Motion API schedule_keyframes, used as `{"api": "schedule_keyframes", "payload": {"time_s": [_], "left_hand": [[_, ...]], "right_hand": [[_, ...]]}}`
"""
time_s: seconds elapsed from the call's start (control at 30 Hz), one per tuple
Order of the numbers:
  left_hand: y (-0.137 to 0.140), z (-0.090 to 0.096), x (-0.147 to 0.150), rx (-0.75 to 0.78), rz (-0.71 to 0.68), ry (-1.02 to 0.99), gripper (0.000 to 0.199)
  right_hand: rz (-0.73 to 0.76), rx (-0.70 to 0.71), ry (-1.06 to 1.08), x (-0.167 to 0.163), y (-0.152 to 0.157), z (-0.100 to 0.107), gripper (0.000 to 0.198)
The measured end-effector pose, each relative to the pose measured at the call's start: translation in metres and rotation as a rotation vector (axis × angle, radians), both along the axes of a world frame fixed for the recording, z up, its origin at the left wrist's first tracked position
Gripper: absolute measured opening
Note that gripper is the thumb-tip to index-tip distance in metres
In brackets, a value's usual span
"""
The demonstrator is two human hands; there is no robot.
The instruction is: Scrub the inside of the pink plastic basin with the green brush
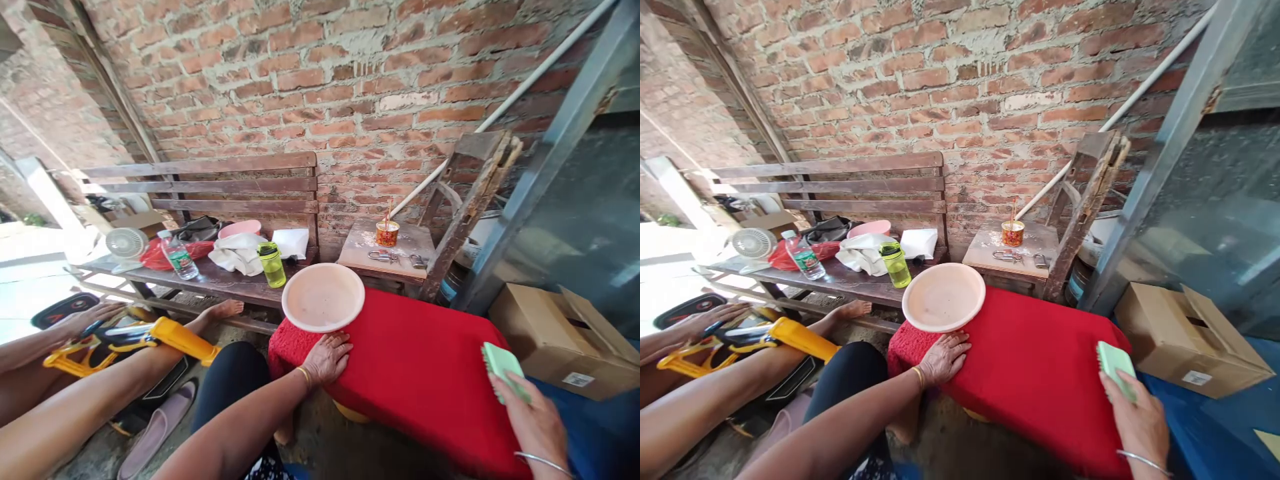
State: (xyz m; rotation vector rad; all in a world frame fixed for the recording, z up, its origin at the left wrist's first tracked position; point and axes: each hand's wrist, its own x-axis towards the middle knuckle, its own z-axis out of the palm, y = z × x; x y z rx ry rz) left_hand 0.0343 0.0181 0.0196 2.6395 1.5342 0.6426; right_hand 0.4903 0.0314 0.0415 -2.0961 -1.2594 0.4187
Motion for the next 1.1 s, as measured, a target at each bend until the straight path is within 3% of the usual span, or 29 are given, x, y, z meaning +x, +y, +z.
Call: {"api": "schedule_keyframes", "payload": {"time_s": [0.13, 0.23, 0.33, 0.4, 0.47, 0.57, 0.63, 0.7, 0.83, 0.9, 0.97, 1.1], "left_hand": [[-0.001, -0.002, 0.0, 0.024, 0.033, -0.023, 0.037], [-0.002, -0.001, 0.001, 0.059, 0.084, -0.036, 0.037], [-0.002, 0.0, 0.003, 0.059, 0.08, -0.019, 0.029], [-0.002, 0.0, 0.004, 0.047, 0.07, -0.009, 0.026], [-0.002, 0.0, 0.004, 0.041, 0.075, -0.008, 0.027], [-0.002, 0.001, 0.004, 0.03, 0.083, -0.002, 0.028], [-0.002, 0.003, 0.004, 0.021, 0.074, 0.011, 0.028], [-0.003, 0.005, 0.004, 0.018, 0.063, 0.021, 0.028], [-0.004, 0.006, 0.004, 0.03, 0.064, 0.007, 0.028], [-0.004, 0.006, 0.004, 0.029, 0.068, 0.004, 0.028], [-0.005, 0.008, 0.004, 0.015, 0.075, 0.017, 0.029], [-0.007, 0.013, 0.005, -0.035, 0.059, 0.058, 0.031]], "right_hand": [[0.372, -0.039, -0.053, -0.115, 0.004, 0.017, 0.056], [0.636, -0.01, -0.281, -0.201, 0.003, 0.027, 0.04], [0.746, -0.009, -0.466, -0.246, 0.003, 0.031, 0.031], [0.768, -0.031, -0.504, -0.24, 0.008, 0.03, 0.031], [0.724, -0.079, -0.499, -0.209, 0.017, 0.027, 0.033], [0.495, -0.178, -0.478, -0.157, 0.032, 0.024, 0.041], [0.366, -0.194, -0.465, -0.145, 0.039, 0.024, 0.046], [0.379, -0.165, -0.444, -0.163, 0.04, 0.026, 0.045], [0.628, -0.105, -0.44, -0.226, 0.038, 0.03, 0.035], [0.696, -0.092, -0.454, -0.23, 0.04, 0.03, 0.035], [0.664, -0.114, -0.436, -0.203, 0.044, 0.029, 0.038], [0.321, -0.256, -0.39, -0.115, 0.065, 0.021, 0.056]]}}
